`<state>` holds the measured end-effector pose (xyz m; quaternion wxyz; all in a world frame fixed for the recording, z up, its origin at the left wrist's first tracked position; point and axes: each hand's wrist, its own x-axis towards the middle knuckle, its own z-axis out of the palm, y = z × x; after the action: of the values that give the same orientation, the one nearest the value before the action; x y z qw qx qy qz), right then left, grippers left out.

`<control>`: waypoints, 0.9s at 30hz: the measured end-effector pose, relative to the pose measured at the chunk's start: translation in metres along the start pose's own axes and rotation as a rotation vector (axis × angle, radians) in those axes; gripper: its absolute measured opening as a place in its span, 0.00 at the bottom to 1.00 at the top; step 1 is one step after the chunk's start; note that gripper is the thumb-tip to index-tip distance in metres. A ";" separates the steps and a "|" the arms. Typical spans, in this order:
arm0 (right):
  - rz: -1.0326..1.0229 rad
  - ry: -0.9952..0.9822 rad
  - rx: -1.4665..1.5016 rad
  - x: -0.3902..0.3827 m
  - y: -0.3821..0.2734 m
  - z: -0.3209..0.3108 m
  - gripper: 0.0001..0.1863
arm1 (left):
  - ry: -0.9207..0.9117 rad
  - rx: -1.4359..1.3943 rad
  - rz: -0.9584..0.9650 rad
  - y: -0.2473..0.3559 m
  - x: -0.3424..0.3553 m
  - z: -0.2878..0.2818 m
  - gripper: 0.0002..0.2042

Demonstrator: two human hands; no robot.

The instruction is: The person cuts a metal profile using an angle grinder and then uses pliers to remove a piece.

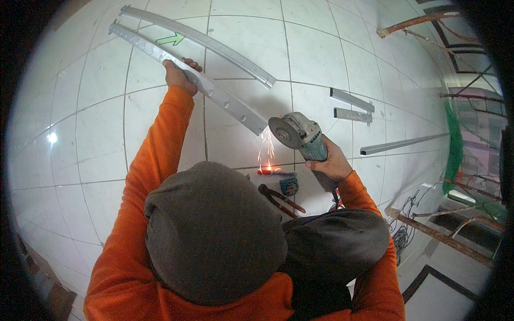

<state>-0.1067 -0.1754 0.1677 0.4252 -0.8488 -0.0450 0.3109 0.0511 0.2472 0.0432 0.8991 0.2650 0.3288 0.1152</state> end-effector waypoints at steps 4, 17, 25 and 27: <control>-0.063 0.054 0.009 -0.001 0.002 0.003 0.35 | -0.014 0.011 0.019 -0.003 0.004 -0.003 0.29; -0.025 0.082 0.091 0.001 -0.004 0.009 0.33 | -0.024 -0.001 0.017 -0.006 0.000 -0.003 0.29; 0.076 0.042 0.409 0.000 -0.030 0.017 0.31 | 0.004 0.028 0.033 -0.009 -0.006 0.000 0.30; 0.079 0.060 0.283 -0.001 -0.027 0.014 0.31 | 0.026 0.023 0.007 -0.010 -0.008 0.005 0.29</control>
<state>-0.1104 -0.1489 0.1818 0.5292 -0.7904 0.0454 0.3052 0.0483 0.2339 0.0452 0.8913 0.2748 0.3408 0.1182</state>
